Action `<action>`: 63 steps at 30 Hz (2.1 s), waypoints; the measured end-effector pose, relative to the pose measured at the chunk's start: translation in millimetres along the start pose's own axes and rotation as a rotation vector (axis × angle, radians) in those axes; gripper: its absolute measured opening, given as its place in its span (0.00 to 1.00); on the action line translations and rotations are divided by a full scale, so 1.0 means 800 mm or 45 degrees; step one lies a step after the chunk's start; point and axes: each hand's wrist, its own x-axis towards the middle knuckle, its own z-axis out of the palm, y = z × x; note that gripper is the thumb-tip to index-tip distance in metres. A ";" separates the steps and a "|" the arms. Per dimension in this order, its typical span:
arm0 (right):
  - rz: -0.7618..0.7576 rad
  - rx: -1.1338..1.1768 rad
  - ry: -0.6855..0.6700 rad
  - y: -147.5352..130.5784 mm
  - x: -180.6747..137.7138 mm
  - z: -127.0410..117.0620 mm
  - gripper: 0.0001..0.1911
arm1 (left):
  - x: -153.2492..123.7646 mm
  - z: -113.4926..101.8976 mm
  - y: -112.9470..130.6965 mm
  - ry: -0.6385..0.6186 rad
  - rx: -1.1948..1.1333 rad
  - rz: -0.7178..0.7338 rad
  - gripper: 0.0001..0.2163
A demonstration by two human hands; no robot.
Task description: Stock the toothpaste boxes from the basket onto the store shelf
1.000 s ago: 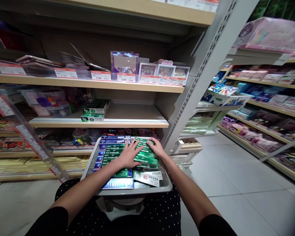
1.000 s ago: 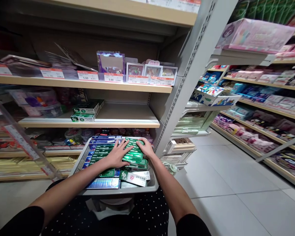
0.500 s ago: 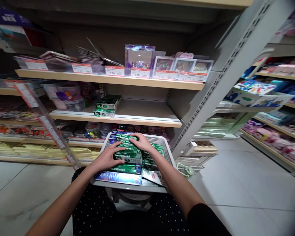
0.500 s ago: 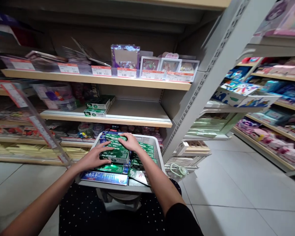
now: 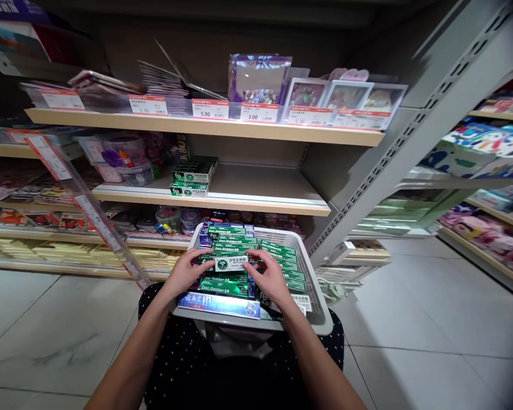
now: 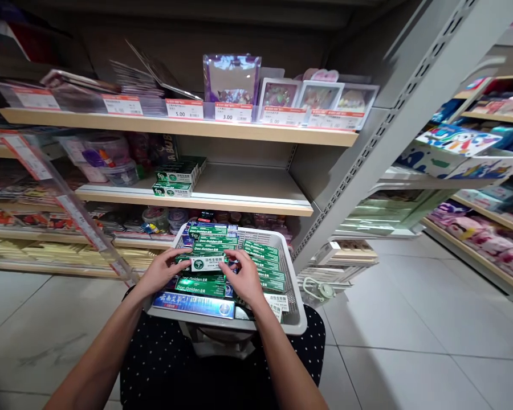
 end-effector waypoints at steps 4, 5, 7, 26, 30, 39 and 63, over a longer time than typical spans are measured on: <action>0.029 0.018 0.006 0.005 0.006 0.003 0.15 | -0.004 -0.002 -0.004 0.107 -0.248 -0.149 0.24; 0.044 0.027 0.008 0.005 0.007 0.003 0.15 | -0.006 -0.003 -0.005 0.142 -0.284 -0.169 0.24; 0.077 0.040 0.020 0.003 0.008 0.005 0.15 | -0.008 -0.005 -0.008 0.180 -0.326 -0.185 0.22; -0.147 0.290 0.272 -0.072 0.298 0.126 0.12 | 0.223 -0.163 -0.001 0.722 -0.184 0.172 0.20; -0.084 0.121 0.316 -0.071 0.328 0.145 0.12 | 0.257 -0.183 -0.010 0.761 0.065 0.091 0.17; -0.155 -0.011 0.401 -0.055 0.359 0.157 0.10 | 0.276 -0.192 -0.022 0.749 0.364 0.098 0.16; -0.053 0.014 0.399 -0.050 0.394 0.162 0.12 | 0.317 -0.197 -0.039 0.711 0.207 0.131 0.17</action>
